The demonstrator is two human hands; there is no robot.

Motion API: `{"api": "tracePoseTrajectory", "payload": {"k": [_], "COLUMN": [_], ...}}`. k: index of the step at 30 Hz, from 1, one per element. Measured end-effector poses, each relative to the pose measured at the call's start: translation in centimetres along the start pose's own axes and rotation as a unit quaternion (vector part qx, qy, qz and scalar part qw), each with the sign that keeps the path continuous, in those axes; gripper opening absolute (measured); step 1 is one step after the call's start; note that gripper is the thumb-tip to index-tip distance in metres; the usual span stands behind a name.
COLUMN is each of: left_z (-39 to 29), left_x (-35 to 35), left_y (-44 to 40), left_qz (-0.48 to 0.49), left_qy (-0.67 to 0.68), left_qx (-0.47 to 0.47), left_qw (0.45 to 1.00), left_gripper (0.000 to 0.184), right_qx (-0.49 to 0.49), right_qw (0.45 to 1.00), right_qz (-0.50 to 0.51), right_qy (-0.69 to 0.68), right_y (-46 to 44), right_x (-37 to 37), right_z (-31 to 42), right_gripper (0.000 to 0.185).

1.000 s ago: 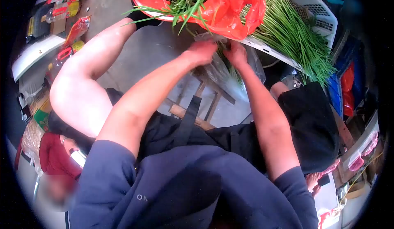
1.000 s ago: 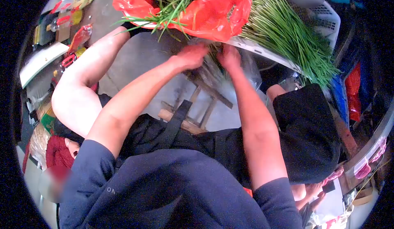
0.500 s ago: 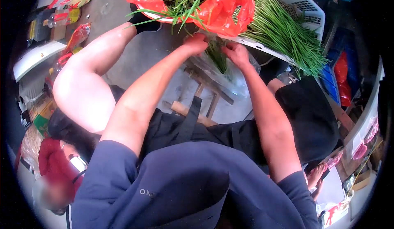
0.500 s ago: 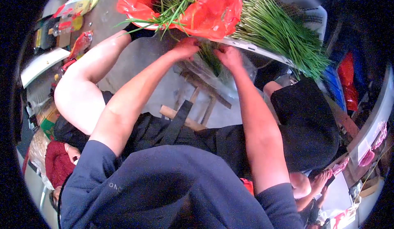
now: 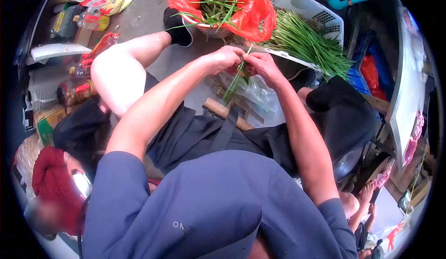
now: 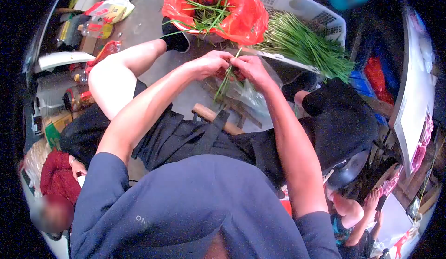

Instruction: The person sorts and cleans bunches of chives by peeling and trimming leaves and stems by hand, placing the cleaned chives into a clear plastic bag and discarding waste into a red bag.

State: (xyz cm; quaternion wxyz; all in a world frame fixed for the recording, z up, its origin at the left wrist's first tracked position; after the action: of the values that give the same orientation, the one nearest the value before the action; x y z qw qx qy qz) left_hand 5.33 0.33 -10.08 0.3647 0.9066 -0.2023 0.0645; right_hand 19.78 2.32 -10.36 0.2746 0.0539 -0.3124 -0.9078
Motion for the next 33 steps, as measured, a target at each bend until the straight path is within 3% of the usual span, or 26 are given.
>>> {"api": "tracePoseTrajectory", "payload": {"k": [3,6,11,13,15,20,24,27,29,33], "left_z": [-1.8,-2.5,-2.8,-2.4,-2.4,-2.5,-2.4,-2.0,-1.9,-2.0], "left_x": [0.5,0.8,1.2,1.0,1.0,1.4,1.5,1.4,1.6,2.3], "left_y": [2.7,4.4,6.1,6.1,6.1,6.5,6.2,5.9,5.8,5.4], "left_qz": [-0.007,-0.037,-0.092,-0.086,-0.084,-0.079,-0.097,-0.084,-0.073,-0.088], "left_qy": [0.099,0.105,0.035,0.083,0.088,0.100,0.130,0.126,0.117,0.062], "left_qx": [0.018,0.075,0.091,0.084,0.089,0.090,0.092,0.096,0.098,0.133], "left_qw": [0.995,0.991,0.991,0.989,0.989,0.988,0.982,0.984,0.986,0.985], "left_gripper": [0.029,0.030,0.028,0.025,0.024,0.021,0.023,0.021,0.019,0.019], "right_qx": [-0.020,-0.038,-0.052,-0.073,-0.083,-0.107,-0.102,-0.136,-0.165,-0.219], "right_qw": [0.998,0.995,0.991,0.995,0.991,0.967,0.962,0.964,0.975,0.943], "right_qz": [0.005,-0.017,-0.010,-0.039,-0.046,-0.172,-0.172,-0.148,-0.149,-0.247], "right_qy": [-0.060,-0.096,-0.122,-0.060,-0.095,-0.155,-0.187,-0.176,-0.028,0.049], "right_y": [1.4,2.1,2.5,2.7,2.9,2.7,3.0,2.9,2.5,3.1], "right_x": [0.7,0.7,1.8,1.7,1.9,0.6,0.7,1.3,1.5,1.5], "right_z": [2.1,3.3,3.7,3.9,3.7,2.8,3.2,3.6,3.1,3.7], "right_gripper": [0.025,0.026,0.031,0.033,0.032,0.031,0.028,0.027,0.025,0.033]}}
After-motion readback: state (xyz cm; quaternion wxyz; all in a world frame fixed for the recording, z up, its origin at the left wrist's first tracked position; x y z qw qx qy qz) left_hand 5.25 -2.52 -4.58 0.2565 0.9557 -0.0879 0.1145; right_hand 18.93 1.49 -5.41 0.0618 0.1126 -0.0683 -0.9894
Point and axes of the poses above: each hand's wrist, its own y-axis away from the middle knuckle, its own x-axis out of the palm, z = x × y, the point moved 4 cm from there along -y, towards the middle knuckle, and after that the axes turned 4 degrees about x, right-handed, at the moved point
